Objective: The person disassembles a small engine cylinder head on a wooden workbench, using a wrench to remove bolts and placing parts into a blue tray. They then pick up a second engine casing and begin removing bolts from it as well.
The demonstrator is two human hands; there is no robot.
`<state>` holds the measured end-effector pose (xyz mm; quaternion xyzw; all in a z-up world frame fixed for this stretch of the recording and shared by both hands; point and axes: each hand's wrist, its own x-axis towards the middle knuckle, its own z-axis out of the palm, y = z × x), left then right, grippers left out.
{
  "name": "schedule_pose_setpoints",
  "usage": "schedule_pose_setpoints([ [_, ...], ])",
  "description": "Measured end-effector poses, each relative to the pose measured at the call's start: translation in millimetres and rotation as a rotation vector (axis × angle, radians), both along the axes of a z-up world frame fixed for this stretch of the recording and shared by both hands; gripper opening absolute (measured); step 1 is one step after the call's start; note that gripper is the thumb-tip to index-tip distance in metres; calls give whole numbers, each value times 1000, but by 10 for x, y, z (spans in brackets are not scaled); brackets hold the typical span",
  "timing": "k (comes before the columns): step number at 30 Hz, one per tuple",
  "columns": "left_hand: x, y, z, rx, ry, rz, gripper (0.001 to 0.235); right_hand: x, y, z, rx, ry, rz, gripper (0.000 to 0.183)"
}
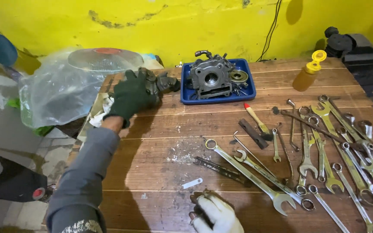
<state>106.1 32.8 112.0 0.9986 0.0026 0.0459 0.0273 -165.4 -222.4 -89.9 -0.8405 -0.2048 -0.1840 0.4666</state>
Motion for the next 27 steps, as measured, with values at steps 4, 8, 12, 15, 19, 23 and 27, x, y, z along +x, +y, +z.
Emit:
schedule_pose_setpoints([
  [4, -215, -140, -93, 85, -82, 16, 91, -12, 4, 151, 14, 14, 50, 40],
  [8, -374, -130, -293, 155, -87, 23, 91, -51, 38, 206, 4, 58, 26, 40],
  [12, -545, -339, -210, 131, 183, 235, 88, -131, 90, 288, -10, 196, -108, 40],
  [15, -528, -160, -455, 305, -131, 87, 102, -118, 79, 178, 2, 124, -118, 43],
  [19, -826, 57, -230, -18, 65, 9, 97, -112, 47, 89, 6, 27, -41, 40],
  [23, -1107, 451, -264, -369, -276, -132, 45, -150, 51, -16, -96, 286, -202, 47],
  [27, -1289, 1063, -143, -163, -107, 48, 94, -147, 95, 112, -44, 315, -152, 42],
])
